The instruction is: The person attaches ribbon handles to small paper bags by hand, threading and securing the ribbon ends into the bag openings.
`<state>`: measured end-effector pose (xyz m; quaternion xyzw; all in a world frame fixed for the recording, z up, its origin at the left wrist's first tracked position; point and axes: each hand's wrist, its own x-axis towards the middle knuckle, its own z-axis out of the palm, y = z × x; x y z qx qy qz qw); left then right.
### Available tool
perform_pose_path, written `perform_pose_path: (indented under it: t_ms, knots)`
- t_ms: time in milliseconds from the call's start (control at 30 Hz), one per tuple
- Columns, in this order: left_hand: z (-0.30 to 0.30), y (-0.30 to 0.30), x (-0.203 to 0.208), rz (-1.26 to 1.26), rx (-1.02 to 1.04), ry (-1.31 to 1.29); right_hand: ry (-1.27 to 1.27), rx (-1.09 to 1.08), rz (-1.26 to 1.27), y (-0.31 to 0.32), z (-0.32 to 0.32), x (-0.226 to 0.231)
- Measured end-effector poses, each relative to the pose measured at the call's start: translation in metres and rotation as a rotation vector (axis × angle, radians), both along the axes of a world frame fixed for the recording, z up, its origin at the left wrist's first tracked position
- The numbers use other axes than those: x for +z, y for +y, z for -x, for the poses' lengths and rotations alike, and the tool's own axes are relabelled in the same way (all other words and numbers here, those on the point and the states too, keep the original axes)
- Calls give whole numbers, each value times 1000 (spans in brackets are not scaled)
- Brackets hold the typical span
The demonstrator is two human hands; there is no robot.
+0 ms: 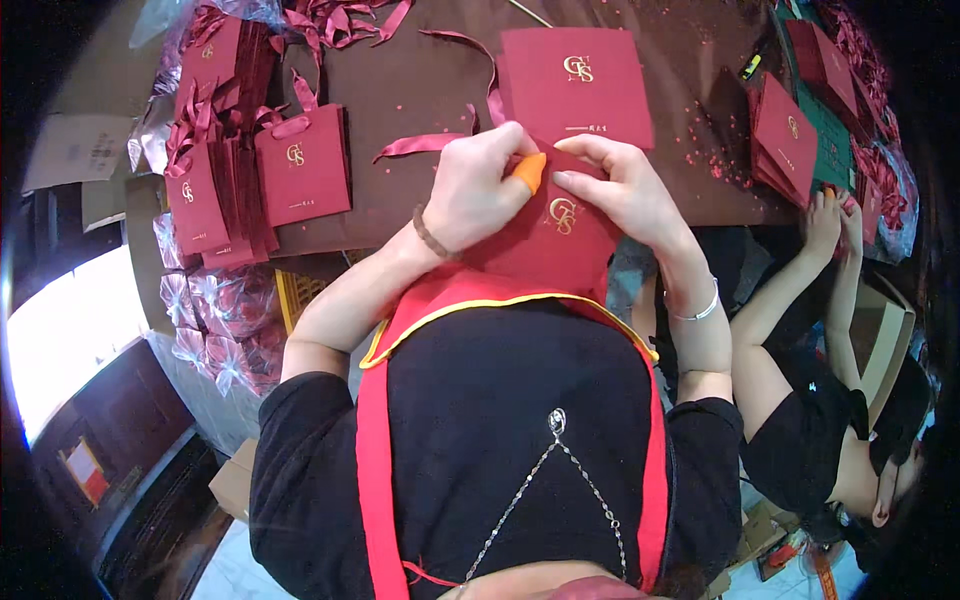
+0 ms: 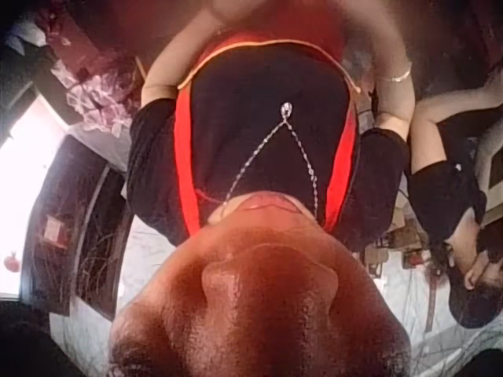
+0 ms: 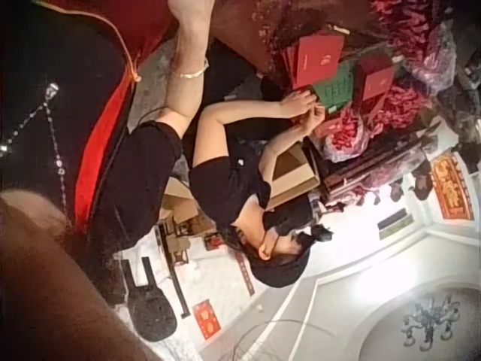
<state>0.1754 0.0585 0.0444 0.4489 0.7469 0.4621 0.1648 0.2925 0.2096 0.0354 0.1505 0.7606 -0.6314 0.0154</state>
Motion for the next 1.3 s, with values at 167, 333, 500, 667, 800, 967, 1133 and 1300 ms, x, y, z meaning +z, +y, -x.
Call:
perform_pose_path:
  t_ms: [167, 333, 500, 667, 800, 967, 1133, 1300]
  knots:
    - [4, 1, -4, 39, 18, -124, -40, -1, 127, -1, 0, 5]
    - [6, 0, -7, 73, 2, -140, -66, -49, 240, -2, -1, 2]
    - [0, 1, -5, -32, -9, 5, -38, -40, -163, -8, -2, 9]
    - [6, 0, -5, -112, -44, 163, 19, -16, 53, -13, -1, 10]
    - [6, -2, -7, -142, -63, 168, -38, -51, 345, -6, 0, 8]
    - [3, -9, -15, -178, -54, 231, -93, -35, 283, -2, 1, 8]
    - [2, -13, -20, -221, -71, 248, -81, -53, 304, -3, 0, 5]
    - [3, -12, -20, -195, -60, 235, -49, -16, 223, -6, -1, 8]
